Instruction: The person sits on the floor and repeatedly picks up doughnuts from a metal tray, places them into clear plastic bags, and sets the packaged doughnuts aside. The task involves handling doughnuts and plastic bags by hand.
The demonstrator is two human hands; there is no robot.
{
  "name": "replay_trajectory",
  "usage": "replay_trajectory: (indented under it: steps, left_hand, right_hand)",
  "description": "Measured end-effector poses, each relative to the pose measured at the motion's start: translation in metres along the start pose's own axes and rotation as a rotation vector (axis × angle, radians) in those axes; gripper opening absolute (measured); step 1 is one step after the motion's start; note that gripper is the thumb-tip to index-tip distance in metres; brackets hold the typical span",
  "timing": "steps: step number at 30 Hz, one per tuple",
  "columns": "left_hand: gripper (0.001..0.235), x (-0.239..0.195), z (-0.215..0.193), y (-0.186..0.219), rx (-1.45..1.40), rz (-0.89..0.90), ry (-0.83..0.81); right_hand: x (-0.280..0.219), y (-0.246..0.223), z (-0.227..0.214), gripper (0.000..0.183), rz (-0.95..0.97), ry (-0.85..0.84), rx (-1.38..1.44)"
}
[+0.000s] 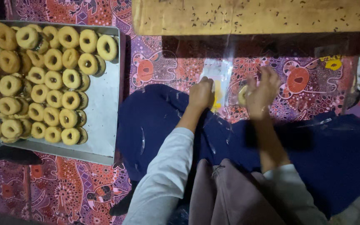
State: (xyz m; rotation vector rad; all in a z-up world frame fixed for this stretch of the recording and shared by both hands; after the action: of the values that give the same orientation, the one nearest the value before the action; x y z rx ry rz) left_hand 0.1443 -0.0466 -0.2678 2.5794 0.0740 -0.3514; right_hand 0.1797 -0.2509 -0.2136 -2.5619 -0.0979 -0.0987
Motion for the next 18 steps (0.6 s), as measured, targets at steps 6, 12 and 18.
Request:
replay_trajectory:
  steps: [6,12,18]
  left_hand:
    - [0.022,-0.008,0.001,0.000,-0.009,0.076,0.075]
    - [0.023,-0.020,-0.042,0.040,-0.115,0.116,0.136]
    - [0.047,-0.026,-0.120,0.101,-0.394,0.291,0.665]
  right_hand:
    - [0.016,-0.025,0.015,0.044,-0.096,-0.137,0.307]
    - [0.028,-0.036,0.004,0.056,0.006,-0.323,0.391]
    - [0.041,-0.068,-0.043,0.021,-0.077,-0.370,0.591]
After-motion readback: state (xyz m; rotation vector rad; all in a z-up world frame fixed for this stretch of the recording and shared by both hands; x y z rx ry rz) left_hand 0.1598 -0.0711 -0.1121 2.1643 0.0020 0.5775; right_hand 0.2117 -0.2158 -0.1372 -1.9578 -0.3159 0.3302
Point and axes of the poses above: each hand's wrist, its own x-axis towards the middle knuckle, its own z-axis out of the palm, y = z × x, the point moved 1 cm from there along x, towards the middle knuckle, and after that the axes turned 6 degrees about -y, right-handed, at the moved point
